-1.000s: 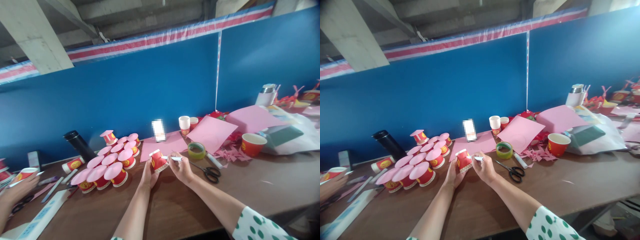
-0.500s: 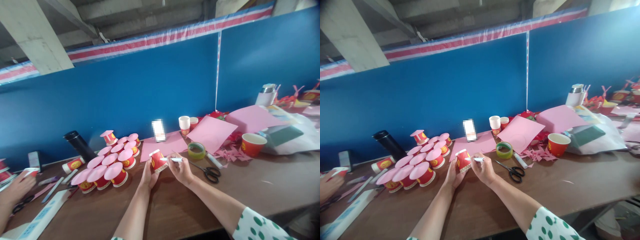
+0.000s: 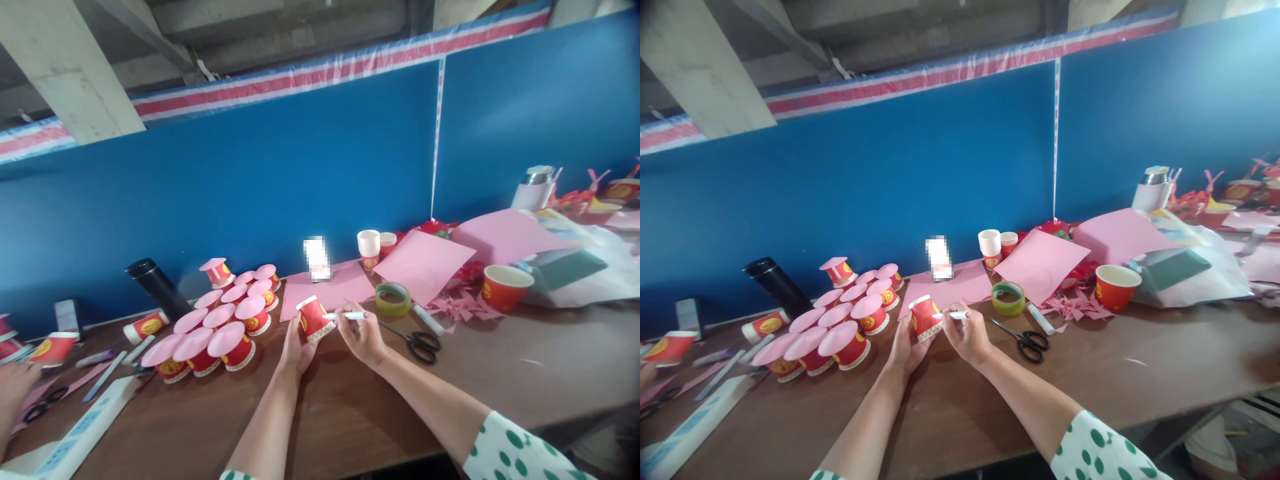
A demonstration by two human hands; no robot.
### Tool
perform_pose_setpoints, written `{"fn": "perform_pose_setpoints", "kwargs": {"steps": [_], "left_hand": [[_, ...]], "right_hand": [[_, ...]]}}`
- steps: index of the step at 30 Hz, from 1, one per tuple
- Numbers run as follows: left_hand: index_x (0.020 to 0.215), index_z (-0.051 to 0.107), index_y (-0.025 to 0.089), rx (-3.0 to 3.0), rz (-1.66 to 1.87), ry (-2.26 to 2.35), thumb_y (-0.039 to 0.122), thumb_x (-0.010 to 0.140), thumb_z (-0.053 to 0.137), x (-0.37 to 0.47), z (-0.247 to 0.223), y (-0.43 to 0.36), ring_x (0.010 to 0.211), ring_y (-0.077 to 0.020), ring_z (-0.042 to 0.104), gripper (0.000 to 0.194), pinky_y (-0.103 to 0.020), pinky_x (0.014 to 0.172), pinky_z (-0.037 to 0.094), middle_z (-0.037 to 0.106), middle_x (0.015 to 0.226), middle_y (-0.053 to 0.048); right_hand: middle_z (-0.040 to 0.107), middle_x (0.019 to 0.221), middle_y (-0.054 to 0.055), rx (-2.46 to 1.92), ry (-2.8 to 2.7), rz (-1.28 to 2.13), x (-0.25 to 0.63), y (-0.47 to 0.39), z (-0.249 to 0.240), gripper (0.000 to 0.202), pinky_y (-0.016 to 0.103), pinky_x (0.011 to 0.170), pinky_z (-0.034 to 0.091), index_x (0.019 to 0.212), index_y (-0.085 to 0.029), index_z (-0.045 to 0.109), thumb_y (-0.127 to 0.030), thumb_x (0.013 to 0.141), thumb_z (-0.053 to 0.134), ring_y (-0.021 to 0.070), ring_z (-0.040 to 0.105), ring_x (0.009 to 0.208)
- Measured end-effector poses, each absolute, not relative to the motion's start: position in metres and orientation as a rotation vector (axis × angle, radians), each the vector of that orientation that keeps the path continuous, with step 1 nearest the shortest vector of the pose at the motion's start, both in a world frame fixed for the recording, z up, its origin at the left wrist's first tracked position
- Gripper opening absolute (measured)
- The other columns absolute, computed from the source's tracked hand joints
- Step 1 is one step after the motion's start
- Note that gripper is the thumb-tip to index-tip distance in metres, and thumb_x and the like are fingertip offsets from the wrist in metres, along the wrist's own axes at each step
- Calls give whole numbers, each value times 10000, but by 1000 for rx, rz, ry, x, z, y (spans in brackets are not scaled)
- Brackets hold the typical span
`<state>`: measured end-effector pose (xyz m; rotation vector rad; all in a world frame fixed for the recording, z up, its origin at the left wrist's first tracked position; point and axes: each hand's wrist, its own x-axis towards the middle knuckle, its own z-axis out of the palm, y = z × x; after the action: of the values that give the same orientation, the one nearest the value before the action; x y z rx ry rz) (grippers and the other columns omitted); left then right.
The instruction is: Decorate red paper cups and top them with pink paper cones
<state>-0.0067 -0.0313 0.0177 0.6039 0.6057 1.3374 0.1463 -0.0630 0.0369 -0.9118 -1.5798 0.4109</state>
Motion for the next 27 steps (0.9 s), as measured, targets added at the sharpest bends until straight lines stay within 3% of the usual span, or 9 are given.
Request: {"fn": "perform_pose_setpoints", "kwargs": {"steps": [12,27], "left_hand": [[898,602,162,595,1338,604,326,754,602,-5,23,-35,760,-152,619,218,-333,832,480,666,809,-27],[903,613,147,641,1299,611,360,755,601,-3,22,-35,802,-187,635,260,-345,860,461,680,846,-53]], "right_hand": [[568,648,3,-914,-1594,356,147,-63,38,110,185,505,428,776,-174,530,-212,844,452,99,518,510],[563,629,3,-897,-1605,382,145,-65,39,111,190,484,417,782,-180,522,-229,851,451,100,517,497]]}}
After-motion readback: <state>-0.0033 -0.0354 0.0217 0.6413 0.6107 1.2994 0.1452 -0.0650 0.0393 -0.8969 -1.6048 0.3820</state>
